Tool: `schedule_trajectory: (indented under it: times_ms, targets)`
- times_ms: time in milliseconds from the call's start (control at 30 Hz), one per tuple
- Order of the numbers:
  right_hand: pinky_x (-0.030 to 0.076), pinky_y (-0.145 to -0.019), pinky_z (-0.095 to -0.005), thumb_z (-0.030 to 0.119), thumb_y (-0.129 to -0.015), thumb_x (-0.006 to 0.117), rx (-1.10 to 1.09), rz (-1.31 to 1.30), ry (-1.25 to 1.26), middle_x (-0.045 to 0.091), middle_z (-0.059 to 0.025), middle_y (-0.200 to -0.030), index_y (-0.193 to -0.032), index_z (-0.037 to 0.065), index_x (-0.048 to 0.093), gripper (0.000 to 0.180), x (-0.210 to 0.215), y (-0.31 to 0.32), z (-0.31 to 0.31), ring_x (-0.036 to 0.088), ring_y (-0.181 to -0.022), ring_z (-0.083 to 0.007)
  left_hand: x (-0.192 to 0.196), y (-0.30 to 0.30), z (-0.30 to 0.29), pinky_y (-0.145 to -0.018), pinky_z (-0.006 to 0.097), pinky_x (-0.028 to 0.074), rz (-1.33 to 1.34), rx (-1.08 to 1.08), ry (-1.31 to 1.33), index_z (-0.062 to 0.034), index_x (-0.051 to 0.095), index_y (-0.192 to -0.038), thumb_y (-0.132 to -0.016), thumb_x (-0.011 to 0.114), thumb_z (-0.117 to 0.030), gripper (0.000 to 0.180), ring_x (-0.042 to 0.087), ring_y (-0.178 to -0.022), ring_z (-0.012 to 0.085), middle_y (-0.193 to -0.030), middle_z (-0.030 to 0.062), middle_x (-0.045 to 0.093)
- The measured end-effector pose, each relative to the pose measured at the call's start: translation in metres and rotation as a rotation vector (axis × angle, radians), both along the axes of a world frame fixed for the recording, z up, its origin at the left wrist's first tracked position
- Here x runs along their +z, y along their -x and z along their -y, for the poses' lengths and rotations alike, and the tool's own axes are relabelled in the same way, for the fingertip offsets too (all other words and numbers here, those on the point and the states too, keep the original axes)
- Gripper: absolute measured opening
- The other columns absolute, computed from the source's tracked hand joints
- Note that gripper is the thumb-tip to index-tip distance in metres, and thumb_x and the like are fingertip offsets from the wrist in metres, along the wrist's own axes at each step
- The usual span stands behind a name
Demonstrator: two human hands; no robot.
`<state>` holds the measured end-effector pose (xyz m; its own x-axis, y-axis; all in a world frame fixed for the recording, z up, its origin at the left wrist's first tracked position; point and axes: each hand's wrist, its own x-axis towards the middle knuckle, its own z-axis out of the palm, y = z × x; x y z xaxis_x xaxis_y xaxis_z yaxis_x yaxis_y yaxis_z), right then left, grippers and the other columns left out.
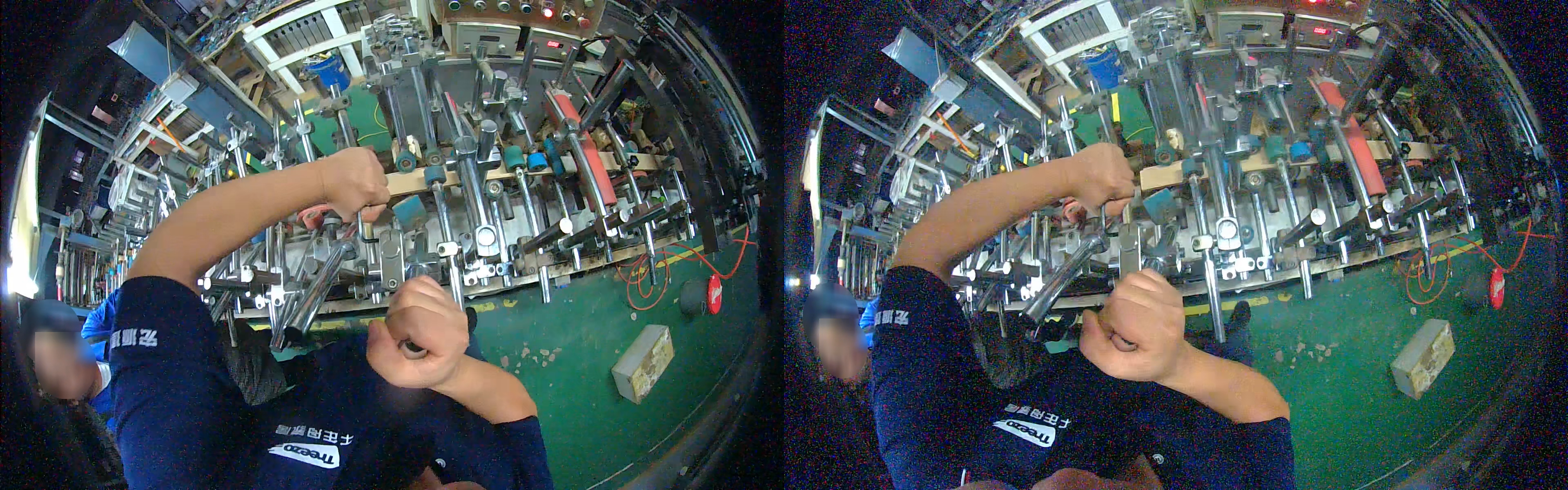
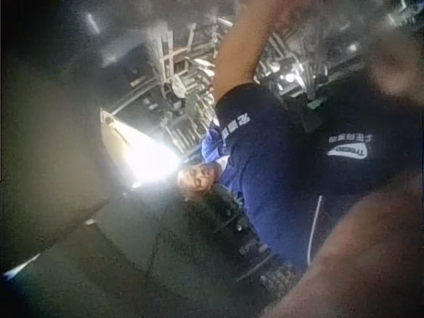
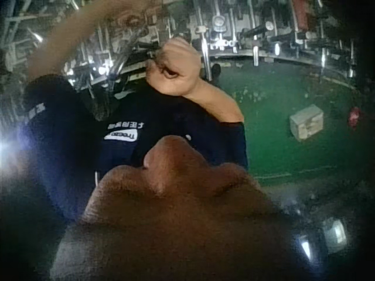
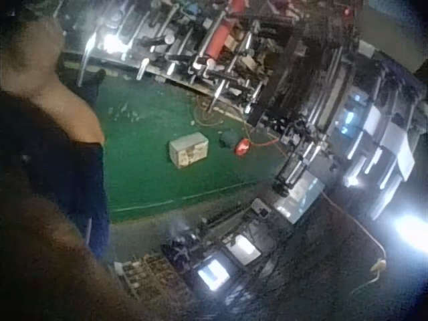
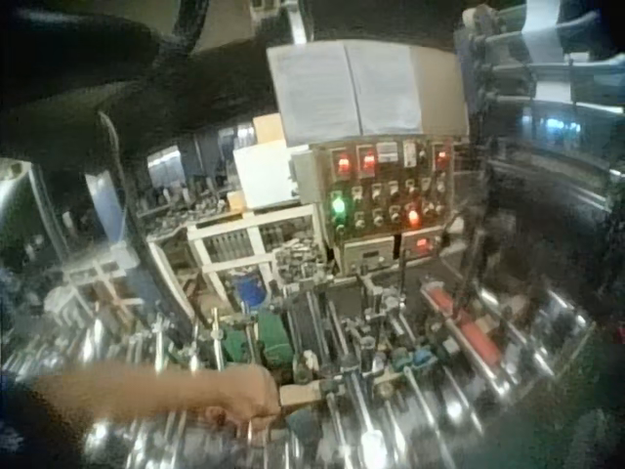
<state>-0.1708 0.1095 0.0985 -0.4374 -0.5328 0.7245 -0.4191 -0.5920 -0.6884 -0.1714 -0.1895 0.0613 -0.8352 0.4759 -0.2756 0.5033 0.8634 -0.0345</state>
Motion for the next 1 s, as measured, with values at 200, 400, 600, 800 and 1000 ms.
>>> schedule_trajectory:
  times_ms: [200,400,600,800,1000]
  targets:
    - [0.04,-0.053,-0.0351,-0.006,-0.073,0.068,-0.087,-0.049,0.054,0.055,-0.0094,-0.062,-0.065,0.004,0.052,0.021,-0.002,-0.004,0.011,0.051,-0.052,-0.0252,-0.012,0.011,0.006,-0.052,0.051,0.044,-0.2,-0.099,-0.285,-0.0125,0.056,-0.056,-0.063,0.068,-0.027,0.019,0.059,-0.056,0.0354,-0.06,0.0095,0.058]
    - [0.04,-0.052,-0.0356,-0.003,-0.073,0.07,-0.091,-0.029,0.061,0.055,-0.008,-0.062,-0.067,0.006,0.053,0.021,-0.007,-0.006,0.012,0.051,-0.052,-0.0246,0.001,0.011,0.005,-0.058,0.048,0.044,-0.258,-0.082,-0.186,-0.011,0.06,-0.06,-0.071,0.069,-0.029,0.022,0.059,-0.059,0.0346,-0.06,0.0095,0.058]
    - [0.044,-0.052,-0.0344,-0.005,-0.072,0.069,-0.066,-0.03,0.053,0.057,-0.0075,-0.061,-0.066,0.006,0.056,0.019,-0.007,-0.005,0.008,0.055,-0.051,-0.0245,0.02,-0.01,-0.005,-0.072,0.045,0.046,-0.217,-0.012,-0.059,-0.0116,0.064,-0.067,-0.076,0.071,-0.03,0.022,0.063,-0.071,0.0312,-0.068,0.0071,0.063]
    - [0.046,-0.054,-0.035,-0.005,-0.073,0.069,-0.037,-0.014,0.045,0.057,-0.0083,-0.061,-0.067,0.005,0.055,0.018,-0.009,-0.008,0.009,0.055,-0.052,-0.0243,0.024,-0.017,-0.012,-0.076,0.043,0.047,-0.33,-0.072,-0.043,-0.012,0.065,-0.07,-0.083,0.069,-0.035,0.026,0.064,-0.075,0.0286,-0.073,0.006,0.065]
    - [0.046,-0.055,-0.0352,-0.005,-0.075,0.069,-0.011,-0.032,0.031,0.059,-0.009,-0.063,-0.07,0.005,0.056,0.018,-0.01,-0.004,0.008,0.055,-0.052,-0.0249,0.017,-0.032,-0.025,-0.086,0.04,0.047,-0.236,-0.035,0.012,-0.0117,0.071,-0.076,-0.087,0.068,-0.036,0.027,0.064,-0.089,0.0271,-0.085,0.006,0.069]
